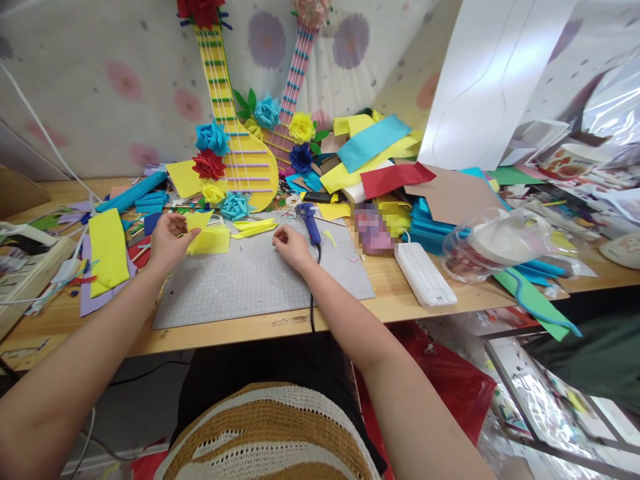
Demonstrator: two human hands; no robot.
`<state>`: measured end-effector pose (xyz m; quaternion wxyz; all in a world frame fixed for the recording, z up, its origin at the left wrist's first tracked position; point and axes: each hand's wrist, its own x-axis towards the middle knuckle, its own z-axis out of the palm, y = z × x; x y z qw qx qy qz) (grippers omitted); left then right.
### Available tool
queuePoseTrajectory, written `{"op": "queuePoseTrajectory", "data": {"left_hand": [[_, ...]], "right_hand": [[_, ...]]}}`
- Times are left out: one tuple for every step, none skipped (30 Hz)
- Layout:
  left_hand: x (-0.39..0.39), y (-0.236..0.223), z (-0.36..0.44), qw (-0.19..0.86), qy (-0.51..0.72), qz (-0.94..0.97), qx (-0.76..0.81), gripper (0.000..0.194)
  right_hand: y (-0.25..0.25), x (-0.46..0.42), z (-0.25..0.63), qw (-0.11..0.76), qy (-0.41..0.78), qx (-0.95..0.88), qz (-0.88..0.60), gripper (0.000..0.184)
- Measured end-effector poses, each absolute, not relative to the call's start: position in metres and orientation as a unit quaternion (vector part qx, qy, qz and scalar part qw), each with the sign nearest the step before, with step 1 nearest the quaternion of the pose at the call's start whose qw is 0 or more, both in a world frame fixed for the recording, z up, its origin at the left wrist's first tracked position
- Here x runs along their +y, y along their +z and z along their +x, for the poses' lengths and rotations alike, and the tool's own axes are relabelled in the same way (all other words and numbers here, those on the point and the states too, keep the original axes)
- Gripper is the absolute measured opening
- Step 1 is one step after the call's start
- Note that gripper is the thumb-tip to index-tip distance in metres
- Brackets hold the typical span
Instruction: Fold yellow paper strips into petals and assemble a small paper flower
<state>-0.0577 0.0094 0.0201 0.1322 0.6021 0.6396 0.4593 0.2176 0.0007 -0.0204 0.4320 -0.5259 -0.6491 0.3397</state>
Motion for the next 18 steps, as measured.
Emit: {"op": "queuePoseTrajectory", "data": {"left_hand": [[0.007,0.020,-0.057,0.125,0.465,0.608,0.631,0.032],[0.004,0.021,-0.057,0.116,0.470,0.612,0.626,0.031],[-0.001,0.022,-0.056,0.107,0.471,0.615,0.623,0.031],[-0.005,0.023,-0.055,0.091,0.474,0.616,0.622,0.030],[-0.011,0.024,-0.051,0.074,0.468,0.627,0.618,0.030],[-0.016,0.025,-0.046,0.051,0.451,0.644,0.616,0.030],[-0.021,0.024,-0.038,0.028,0.433,0.660,0.613,0.030],[-0.026,0.022,-0.028,0.012,0.408,0.685,0.603,0.028],[-0.030,0.019,-0.017,-0.001,0.376,0.716,0.587,0.025],[-0.032,0.015,-0.003,-0.010,0.338,0.750,0.569,0.023],[-0.034,0.010,0.010,-0.015,0.304,0.778,0.550,0.021],[-0.035,0.004,0.023,-0.013,0.270,0.805,0.528,0.020],[-0.035,-0.001,0.034,-0.009,0.242,0.828,0.505,0.022],[-0.034,-0.006,0.042,-0.008,0.226,0.843,0.489,0.021],[-0.033,-0.010,0.048,-0.007,0.213,0.854,0.476,0.021],[-0.032,-0.013,0.050,-0.007,0.206,0.858,0.471,0.019],[-0.031,-0.015,0.050,-0.003,0.207,0.856,0.475,0.017],[-0.030,-0.016,0.048,0.003,0.212,0.851,0.480,0.017]], "right_hand": [[-0.020,0.000,0.216,0.432,0.335,-0.655,-0.521,0.005],[-0.020,0.000,0.215,0.430,0.329,-0.662,-0.518,0.005],[-0.020,0.000,0.213,0.429,0.323,-0.669,-0.514,0.006],[-0.019,0.000,0.212,0.429,0.321,-0.674,-0.508,0.007],[-0.018,0.000,0.211,0.430,0.330,-0.675,-0.500,0.010],[-0.017,0.000,0.209,0.432,0.352,-0.671,-0.489,0.013],[-0.016,-0.001,0.208,0.432,0.388,-0.659,-0.477,0.017],[-0.014,-0.002,0.206,0.430,0.435,-0.641,-0.463,0.022],[-0.012,-0.003,0.205,0.424,0.485,-0.618,-0.450,0.026],[-0.010,-0.005,0.204,0.415,0.531,-0.595,-0.438,0.029],[-0.008,-0.006,0.204,0.407,0.563,-0.577,-0.429,0.031],[-0.007,-0.007,0.204,0.403,0.579,-0.566,-0.427,0.032],[-0.007,-0.008,0.205,0.402,0.583,-0.560,-0.431,0.032],[-0.007,-0.008,0.206,0.403,0.578,-0.556,-0.440,0.032],[-0.008,-0.007,0.208,0.405,0.570,-0.553,-0.454,0.033],[-0.010,-0.006,0.210,0.407,0.560,-0.549,-0.468,0.034],[-0.013,-0.004,0.213,0.408,0.550,-0.545,-0.484,0.035],[-0.016,-0.001,0.215,0.406,0.539,-0.545,-0.497,0.036]]}}
